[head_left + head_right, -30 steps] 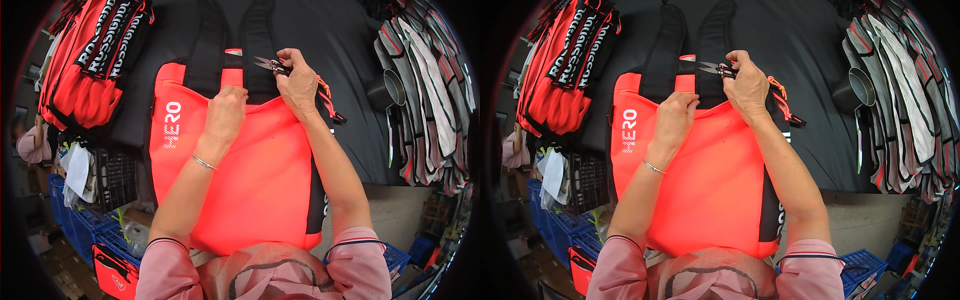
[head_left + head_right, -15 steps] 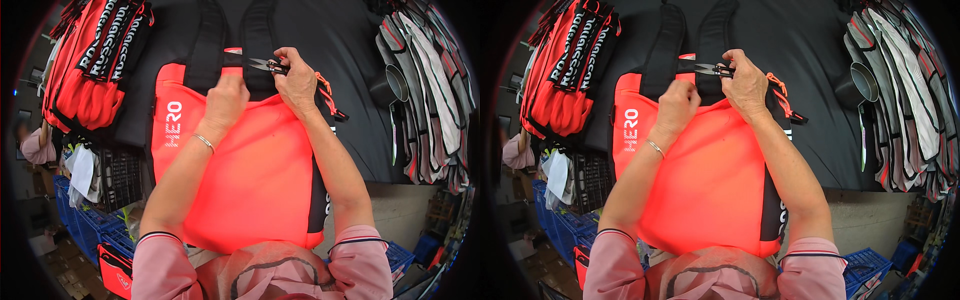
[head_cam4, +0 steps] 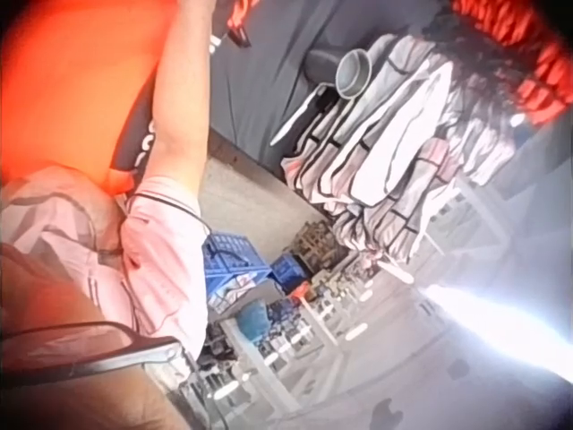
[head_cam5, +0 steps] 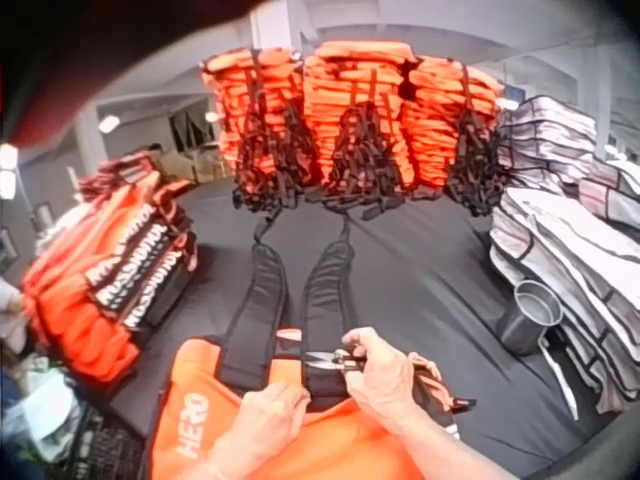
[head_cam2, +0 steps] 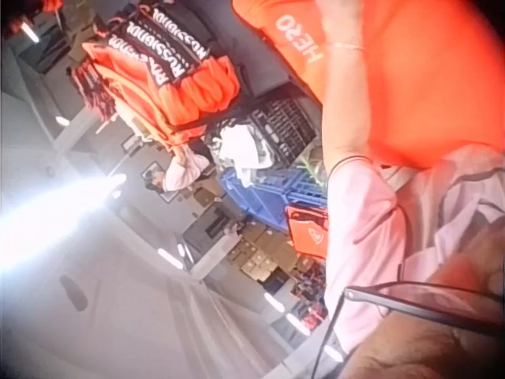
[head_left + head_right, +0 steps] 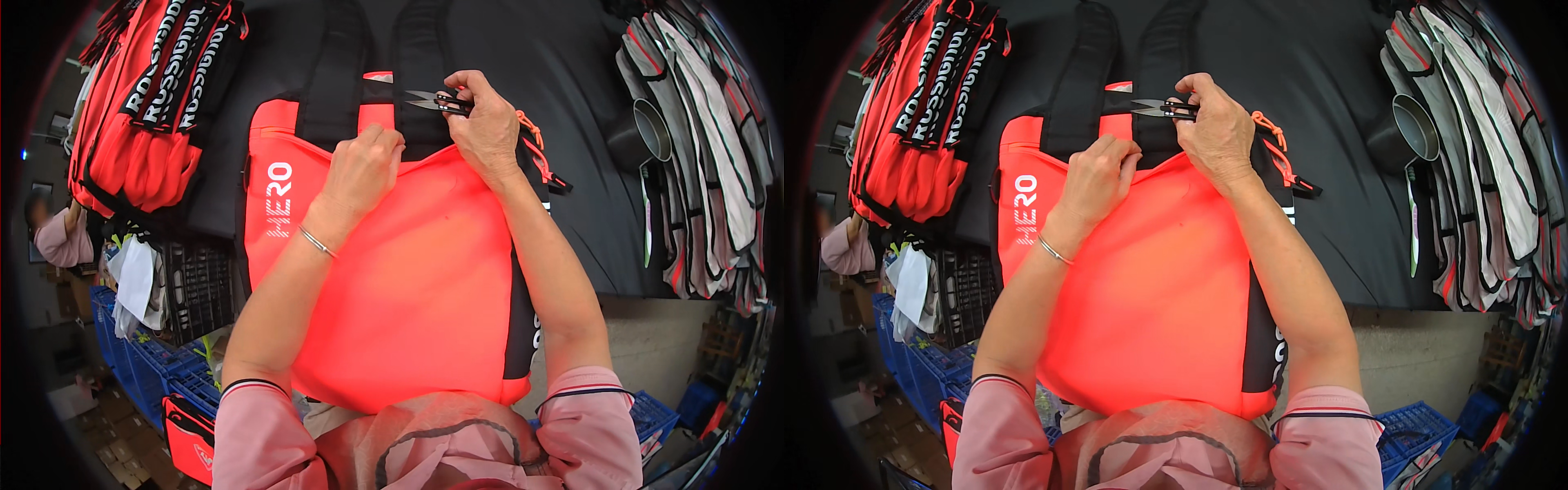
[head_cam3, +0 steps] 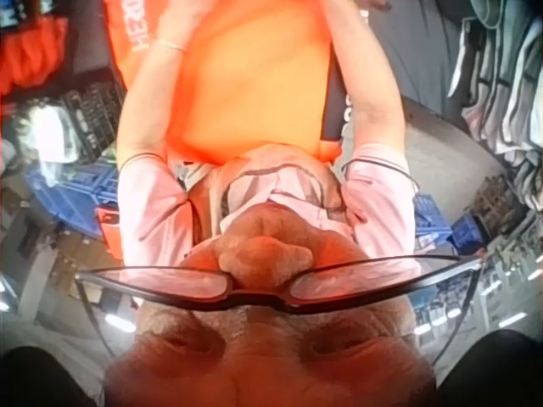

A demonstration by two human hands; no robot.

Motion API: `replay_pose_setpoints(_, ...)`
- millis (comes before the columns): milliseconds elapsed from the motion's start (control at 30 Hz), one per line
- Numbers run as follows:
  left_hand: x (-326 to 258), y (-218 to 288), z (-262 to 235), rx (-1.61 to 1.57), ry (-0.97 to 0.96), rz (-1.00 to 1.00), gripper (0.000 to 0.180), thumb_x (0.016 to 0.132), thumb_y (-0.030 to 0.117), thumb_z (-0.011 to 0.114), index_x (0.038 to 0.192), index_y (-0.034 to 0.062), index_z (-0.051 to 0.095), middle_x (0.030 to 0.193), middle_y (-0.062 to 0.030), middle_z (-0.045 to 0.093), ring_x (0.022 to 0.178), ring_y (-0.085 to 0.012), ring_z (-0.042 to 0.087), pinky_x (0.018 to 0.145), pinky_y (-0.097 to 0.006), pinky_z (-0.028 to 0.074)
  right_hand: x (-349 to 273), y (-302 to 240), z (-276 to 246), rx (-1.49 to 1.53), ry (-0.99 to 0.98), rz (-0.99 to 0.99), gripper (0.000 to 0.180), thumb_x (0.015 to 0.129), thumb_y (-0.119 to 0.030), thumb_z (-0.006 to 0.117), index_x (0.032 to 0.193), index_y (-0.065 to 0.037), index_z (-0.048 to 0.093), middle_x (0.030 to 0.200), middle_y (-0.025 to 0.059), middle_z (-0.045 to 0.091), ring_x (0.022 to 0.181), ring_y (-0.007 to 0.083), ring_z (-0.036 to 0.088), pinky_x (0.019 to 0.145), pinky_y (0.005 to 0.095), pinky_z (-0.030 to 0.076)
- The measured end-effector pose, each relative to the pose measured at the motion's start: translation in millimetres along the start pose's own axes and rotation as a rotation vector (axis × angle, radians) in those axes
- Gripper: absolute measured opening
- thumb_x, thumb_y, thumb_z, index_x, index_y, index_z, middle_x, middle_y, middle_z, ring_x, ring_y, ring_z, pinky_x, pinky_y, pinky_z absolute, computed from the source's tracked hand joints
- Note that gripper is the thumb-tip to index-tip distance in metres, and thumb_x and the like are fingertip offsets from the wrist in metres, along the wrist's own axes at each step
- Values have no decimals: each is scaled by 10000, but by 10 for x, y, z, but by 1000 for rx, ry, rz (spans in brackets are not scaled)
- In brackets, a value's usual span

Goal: The person is inspecting a neon orange backpack and trimming loose threads with a pair of scissors.

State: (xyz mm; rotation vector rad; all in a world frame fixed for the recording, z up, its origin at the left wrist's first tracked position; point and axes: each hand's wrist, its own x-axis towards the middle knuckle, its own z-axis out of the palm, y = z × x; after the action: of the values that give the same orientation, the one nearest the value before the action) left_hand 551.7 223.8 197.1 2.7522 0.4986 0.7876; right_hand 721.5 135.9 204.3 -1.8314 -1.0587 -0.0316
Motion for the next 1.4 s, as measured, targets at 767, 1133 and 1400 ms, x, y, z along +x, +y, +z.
replay_pose_setpoints(767, -30, 64, -205, -211, -117, -426, 438, 734, 184, 861, 1013, -9, 584, 940, -109, 606, 689, -183, 597, 644, -313, 526, 27, 7, -115, 92, -99, 48, 314, 763, -142, 782, 1036, -110, 629, 841, 35, 657, 748, 225, 660, 661, 358, 513)
replay_pose_setpoints(1133, -137, 172, -117, -339, -63, -598, 451, 670, 186, 902, 911, -10, 575, 855, -93, 601, 648, -162, 585, 629, -309, 538, 108, -81, -187, -259, -463, -500, 264, 778, -235, 790, 901, -65, 629, 848, 37, 606, 823, 229, 586, 726, 356, 481)
replay_pose_setpoints(1400, -143, 165, -118, -366, -34, -572, 448, 653, 168, 910, 894, -7, 574, 838, -89, 589, 620, -152, 565, 613, -301, 526, 149, -84, -166, -328, -494, -560, 305, 765, -301, 798, 884, -89, 613, 842, 20, 606, 841, 209, 582, 743, 355, 498)
